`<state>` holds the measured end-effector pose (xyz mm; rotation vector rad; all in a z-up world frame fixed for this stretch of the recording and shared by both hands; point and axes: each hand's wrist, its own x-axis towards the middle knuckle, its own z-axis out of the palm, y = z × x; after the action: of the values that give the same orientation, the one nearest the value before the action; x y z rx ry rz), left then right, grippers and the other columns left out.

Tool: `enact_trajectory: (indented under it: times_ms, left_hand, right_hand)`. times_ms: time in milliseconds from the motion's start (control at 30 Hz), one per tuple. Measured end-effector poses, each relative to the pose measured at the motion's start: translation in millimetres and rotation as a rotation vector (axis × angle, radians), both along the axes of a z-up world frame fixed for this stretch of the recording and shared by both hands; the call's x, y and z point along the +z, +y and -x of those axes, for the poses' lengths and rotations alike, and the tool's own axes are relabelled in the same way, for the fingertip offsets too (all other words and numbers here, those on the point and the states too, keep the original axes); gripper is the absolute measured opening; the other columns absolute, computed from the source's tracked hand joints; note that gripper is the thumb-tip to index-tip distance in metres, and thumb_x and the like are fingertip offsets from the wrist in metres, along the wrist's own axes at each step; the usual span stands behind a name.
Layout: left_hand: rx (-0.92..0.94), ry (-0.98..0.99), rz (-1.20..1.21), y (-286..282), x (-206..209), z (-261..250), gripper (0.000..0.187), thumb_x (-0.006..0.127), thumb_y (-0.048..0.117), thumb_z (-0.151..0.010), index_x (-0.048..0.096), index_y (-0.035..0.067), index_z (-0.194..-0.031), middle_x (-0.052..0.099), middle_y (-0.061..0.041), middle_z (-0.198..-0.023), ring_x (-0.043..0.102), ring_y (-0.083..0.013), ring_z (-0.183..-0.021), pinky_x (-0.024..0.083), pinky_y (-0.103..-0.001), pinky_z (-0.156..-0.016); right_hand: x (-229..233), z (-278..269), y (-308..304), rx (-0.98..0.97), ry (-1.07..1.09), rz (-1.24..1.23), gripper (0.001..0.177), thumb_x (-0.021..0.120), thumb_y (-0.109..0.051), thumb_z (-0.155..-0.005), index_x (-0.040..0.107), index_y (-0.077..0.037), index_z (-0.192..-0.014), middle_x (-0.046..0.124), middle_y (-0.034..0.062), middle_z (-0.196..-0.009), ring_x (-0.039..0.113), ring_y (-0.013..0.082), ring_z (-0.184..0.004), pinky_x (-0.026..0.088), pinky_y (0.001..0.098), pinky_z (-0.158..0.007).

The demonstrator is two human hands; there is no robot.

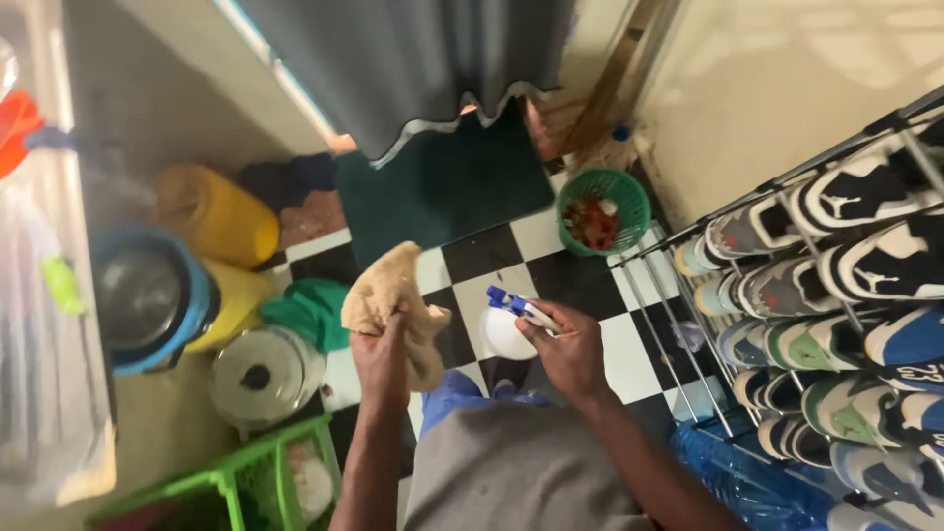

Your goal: The person is taking sneakers off a metal rack and organizing them on the floor.

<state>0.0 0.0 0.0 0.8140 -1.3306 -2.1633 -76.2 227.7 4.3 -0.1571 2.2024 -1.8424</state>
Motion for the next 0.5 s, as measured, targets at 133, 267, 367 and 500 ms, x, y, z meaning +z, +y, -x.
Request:
enact_trajectory:
  times_ms: [133, 267, 367, 500]
  left_hand:
    - [-0.081, -0.013, 0.033, -22, -6, 77, 0.031, 0.068, 0.008, -0.096, 0.061, -0.002, -0.124, 0.069, -0.008, -0.107, 0.067, -0.0164, -0.09, 0.056, -0.031, -0.076]
    - [-0.366, -0.111, 0.085, -7, 12, 164, 0.032, 0.067, 0.01, -0.095, 0.062, -0.002, -0.124, 0.07, -0.008, -0.106, 0.068, -0.0167, -0.092, 0.057, -0.031, -0.078]
    - [-0.613, -0.116, 0.054, 9, 17, 225, 0.032, 0.066, 0.011, -0.096, 0.062, -0.003, -0.124, 0.071, -0.01, -0.107, 0.07, -0.0179, -0.094, 0.058, -0.031, -0.079]
    - [-0.962, -0.082, 0.071, 38, 54, 277, 0.039, 0.065, 0.013, -0.097, 0.061, -0.004, -0.132, 0.069, -0.012, -0.113, 0.067, -0.017, -0.095, 0.056, -0.032, -0.079]
  right_hand:
    - [26, 49, -12, -0.112, 0.013, 0.043, 0.034, 0.079, -0.016, -0.088, 0.073, 0.003, -0.116, 0.078, 0.0074, -0.098, 0.071, 0.0107, -0.088, 0.059, 0.0257, -0.076]
    - [24, 71, -1, -0.339, 0.002, 0.011, 0.031, 0.077, -0.016, -0.091, 0.073, 0.002, -0.115, 0.077, 0.0061, -0.097, 0.07, 0.0107, -0.087, 0.057, 0.0277, -0.076]
    - [18, 76, 0, -0.531, 0.048, 0.033, 0.028, 0.077, -0.013, -0.091, 0.072, 0.002, -0.115, 0.076, 0.0063, -0.099, 0.069, 0.0104, -0.09, 0.057, 0.0281, -0.08]
    - [25, 66, -6, -0.795, 0.041, 0.035, 0.029, 0.078, -0.008, -0.089, 0.071, 0.001, -0.115, 0.076, 0.0086, -0.104, 0.067, 0.0108, -0.091, 0.055, 0.0286, -0.077]
